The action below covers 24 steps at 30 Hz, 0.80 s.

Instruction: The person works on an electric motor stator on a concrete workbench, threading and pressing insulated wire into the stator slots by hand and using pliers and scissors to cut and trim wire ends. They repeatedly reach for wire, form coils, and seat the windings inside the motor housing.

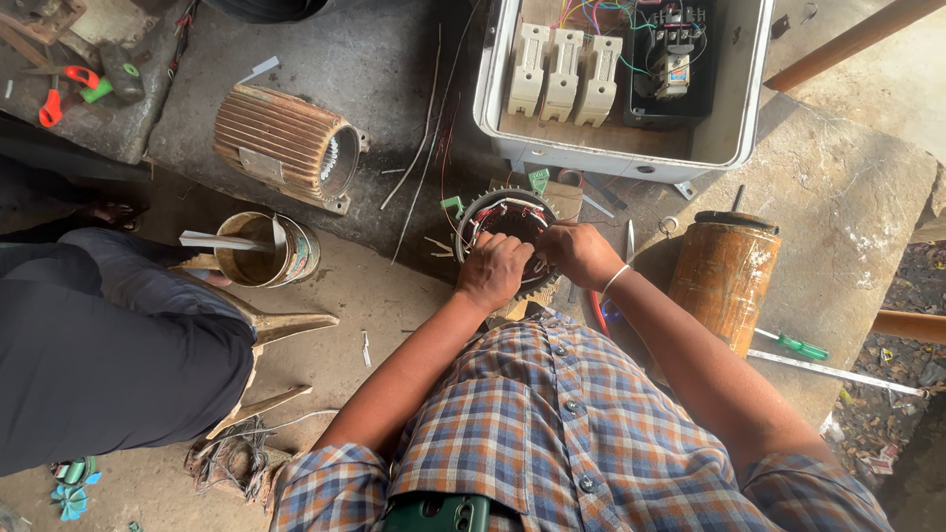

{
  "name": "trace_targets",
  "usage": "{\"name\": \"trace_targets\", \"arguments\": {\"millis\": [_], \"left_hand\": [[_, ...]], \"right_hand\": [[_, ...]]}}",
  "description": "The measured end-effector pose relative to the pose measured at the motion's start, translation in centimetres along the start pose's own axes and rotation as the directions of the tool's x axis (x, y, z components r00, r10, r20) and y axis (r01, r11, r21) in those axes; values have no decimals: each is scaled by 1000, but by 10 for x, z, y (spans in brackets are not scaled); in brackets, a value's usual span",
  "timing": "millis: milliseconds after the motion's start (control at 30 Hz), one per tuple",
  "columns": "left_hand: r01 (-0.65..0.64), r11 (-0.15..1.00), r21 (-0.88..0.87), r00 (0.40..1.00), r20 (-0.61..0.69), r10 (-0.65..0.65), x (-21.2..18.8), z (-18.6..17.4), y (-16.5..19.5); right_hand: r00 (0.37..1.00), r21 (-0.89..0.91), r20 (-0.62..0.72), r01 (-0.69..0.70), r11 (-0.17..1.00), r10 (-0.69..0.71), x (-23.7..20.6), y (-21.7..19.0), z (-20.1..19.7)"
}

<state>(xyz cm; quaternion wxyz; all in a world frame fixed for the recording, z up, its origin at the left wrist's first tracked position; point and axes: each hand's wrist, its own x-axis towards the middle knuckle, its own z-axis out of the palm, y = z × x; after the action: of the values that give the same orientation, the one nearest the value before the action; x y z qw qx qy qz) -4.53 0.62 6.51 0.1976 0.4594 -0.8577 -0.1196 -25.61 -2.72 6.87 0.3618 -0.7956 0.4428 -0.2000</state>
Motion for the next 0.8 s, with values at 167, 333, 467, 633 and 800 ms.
{"name": "trace_targets", "arguments": {"millis": [167, 333, 467, 633, 800], "left_hand": [[-76, 987, 139, 995, 78, 66, 10, 6, 5], [222, 957, -184, 973, 111, -204, 18, -17, -6], [439, 818, -373, 897, 239, -372, 2, -53, -28], [519, 780, -349, 829, 427, -360, -3, -56, -16], [445, 814, -375, 881, 347, -321, -12, -51, -10]], "right_hand": [[1000, -1, -7, -1, 1000, 1, -1, 7, 3], [998, -36, 38, -39, 999, 40, 1, -4, -4], [994, -11, 98, -55, 998, 56, -1, -13, -13], [986, 24, 135, -102, 994, 98, -3, -14, -16], [992, -109, 104, 83, 991, -72, -2, -18, -14]]}}
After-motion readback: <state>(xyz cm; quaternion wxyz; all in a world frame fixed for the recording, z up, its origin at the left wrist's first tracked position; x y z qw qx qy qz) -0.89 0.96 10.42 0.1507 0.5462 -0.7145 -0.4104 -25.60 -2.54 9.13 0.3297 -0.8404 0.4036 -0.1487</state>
